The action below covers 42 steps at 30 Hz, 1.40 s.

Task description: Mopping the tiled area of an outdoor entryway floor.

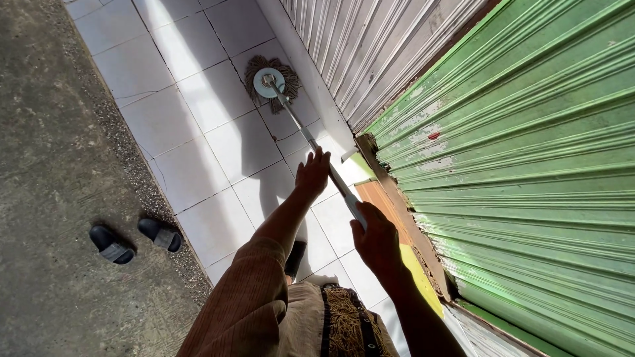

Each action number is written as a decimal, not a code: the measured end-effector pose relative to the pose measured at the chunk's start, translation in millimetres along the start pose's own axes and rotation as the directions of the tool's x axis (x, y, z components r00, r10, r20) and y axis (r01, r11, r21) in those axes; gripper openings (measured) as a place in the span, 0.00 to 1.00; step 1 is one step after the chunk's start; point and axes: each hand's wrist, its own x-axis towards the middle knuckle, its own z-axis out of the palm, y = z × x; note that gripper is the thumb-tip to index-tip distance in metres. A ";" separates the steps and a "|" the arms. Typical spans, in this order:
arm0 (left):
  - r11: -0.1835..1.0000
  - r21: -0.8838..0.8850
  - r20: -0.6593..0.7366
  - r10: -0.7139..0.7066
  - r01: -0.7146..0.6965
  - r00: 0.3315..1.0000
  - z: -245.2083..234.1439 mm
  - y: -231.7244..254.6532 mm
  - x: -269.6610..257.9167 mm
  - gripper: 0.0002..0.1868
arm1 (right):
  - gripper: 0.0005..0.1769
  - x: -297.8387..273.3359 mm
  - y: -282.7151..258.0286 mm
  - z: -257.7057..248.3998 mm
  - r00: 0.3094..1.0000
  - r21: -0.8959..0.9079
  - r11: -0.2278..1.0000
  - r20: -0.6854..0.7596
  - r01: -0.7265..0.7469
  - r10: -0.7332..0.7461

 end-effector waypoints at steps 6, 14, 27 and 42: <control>0.989 -0.098 0.044 -0.108 0.112 0.993 -6.0 3.8 -7.8 0.26 | 0.26 -3.7 3.3 15.6 0.999 0.019 0.999 0.038 -0.030 0.029; 1.000 -0.020 0.011 0.000 0.000 1.000 36.6 31.5 -36.3 0.28 | 0.24 -55.3 48.2 -4.6 1.000 0.038 0.999 0.003 -0.023 0.022; 0.937 0.067 -0.038 0.346 -0.343 0.938 143.6 134.9 -167.8 0.31 | 0.25 -242.4 152.2 -81.6 0.977 0.213 0.958 -0.050 -0.193 0.208; 0.903 0.050 -0.019 0.427 -0.426 0.904 160.7 193.2 -265.7 0.19 | 0.27 -341.1 157.0 -118.3 0.994 -0.007 0.995 -0.054 -0.097 0.097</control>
